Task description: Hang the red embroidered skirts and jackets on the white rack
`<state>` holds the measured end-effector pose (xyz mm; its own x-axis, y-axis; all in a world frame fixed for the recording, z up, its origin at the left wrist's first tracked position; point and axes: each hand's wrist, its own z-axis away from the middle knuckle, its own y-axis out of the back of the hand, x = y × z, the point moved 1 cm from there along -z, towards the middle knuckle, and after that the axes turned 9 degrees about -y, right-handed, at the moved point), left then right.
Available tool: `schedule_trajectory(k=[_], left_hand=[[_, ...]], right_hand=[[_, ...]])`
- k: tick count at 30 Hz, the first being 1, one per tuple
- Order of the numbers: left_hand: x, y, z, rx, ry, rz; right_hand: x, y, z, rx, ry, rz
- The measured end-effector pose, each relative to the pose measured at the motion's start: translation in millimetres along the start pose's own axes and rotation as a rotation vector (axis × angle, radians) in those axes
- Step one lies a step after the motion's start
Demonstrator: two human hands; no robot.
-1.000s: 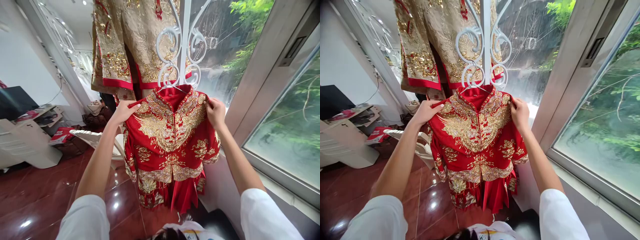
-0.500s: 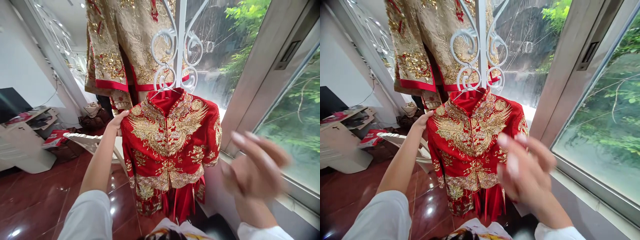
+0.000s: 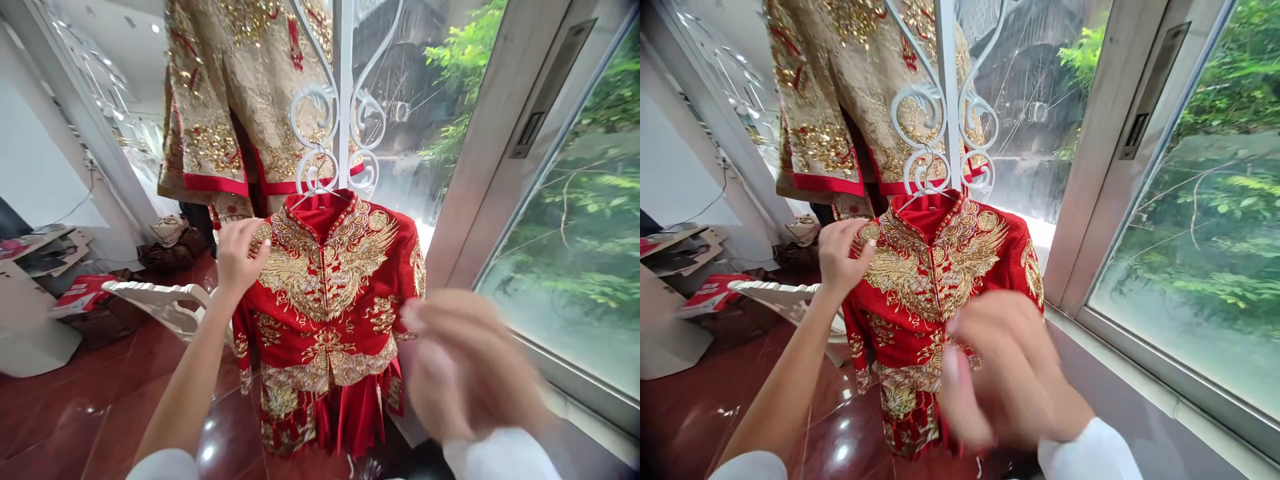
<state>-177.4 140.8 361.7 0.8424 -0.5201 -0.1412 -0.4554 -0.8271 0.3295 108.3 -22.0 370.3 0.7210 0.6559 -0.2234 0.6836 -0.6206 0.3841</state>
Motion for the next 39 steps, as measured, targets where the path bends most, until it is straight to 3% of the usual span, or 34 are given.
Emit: schedule_trajectory(k=[1,2,3,5,7,9,11,15,18,24,26,28,30,32,33,34,35,37,39], left_hand=[[12.9,-0.7,-5.6,-0.085,-0.113,-0.02],[24.2,-3.0,-10.9,-0.175,-0.211,-0.032],[33.4,-6.5,-15.6,-0.256,-0.288,-0.042],[45.0,-15.5,-21.6,-0.358,-0.372,-0.064],[49.1,-24.2,-22.8,-0.389,-0.388,-0.091],[49.6,-29.9,-21.0,-0.389,-0.39,-0.127],[49.7,-31.9,-19.0,-0.382,-0.396,-0.164],[51.1,-30.3,-18.7,-0.396,-0.416,-0.18],[51.4,-29.7,-20.9,-0.434,-0.432,-0.175],[45.2,-16.1,-30.7,-0.411,-0.435,-0.18],[30.7,2.1,-34.6,-0.367,-0.337,-0.163],[7.4,28.4,-35.9,-0.304,-0.208,-0.195],[-17.5,57.4,-32.6,-0.263,-0.075,-0.251],[-32.2,80.3,-24.2,-0.249,0.082,-0.266],[-32.2,86.5,-18.4,-0.238,0.159,-0.24],[-26.3,88.0,-11.7,-0.211,0.229,-0.197],[-14.8,84.6,-4.2,-0.179,0.288,-0.15],[20.0,65.0,12.8,-0.112,0.372,-0.085],[56.2,35.8,31.7,-0.205,0.466,-0.118]], right_hand=[[8.0,-24.6,-12.6,0.012,-0.053,-0.025],[19.0,-53.1,-24.6,-0.034,-0.24,-0.101],[30.2,-83.7,-34.6,-0.13,-0.407,-0.163],[49.0,-140.9,-48.0,-0.258,-0.593,-0.301],[61.4,-181.7,-53.3,-0.224,-0.748,-0.45],[67.4,-202.3,-52.7,-0.146,-0.843,-0.574],[69.4,-207.5,-45.9,-0.108,-0.868,-0.662],[72.4,-202.9,-0.9,-0.208,-0.873,-0.673],[72.7,-202.3,69.5,-0.305,-0.917,-0.566],[67.0,-205.4,255.9,-0.599,-1.082,-0.457],[80.0,-189.6,297.9,-0.6,-1.155,-0.298],[105.6,-156.9,311.3,-0.614,-1.157,-0.04],[136.7,-112.1,292.5,-0.697,-1.17,0.214],[159.6,-68.4,245.1,-0.777,-1.226,0.335],[163.9,-51.4,213.6,-0.721,-1.249,0.437],[161.8,-40.4,178.9,-0.573,-1.222,0.496],[153.5,-36.5,143.0,-0.369,-1.122,0.503],[124.2,-51.2,76.6,-0.052,-0.715,0.37],[97.1,-86.2,28.0,-0.027,-0.464,0.29]])
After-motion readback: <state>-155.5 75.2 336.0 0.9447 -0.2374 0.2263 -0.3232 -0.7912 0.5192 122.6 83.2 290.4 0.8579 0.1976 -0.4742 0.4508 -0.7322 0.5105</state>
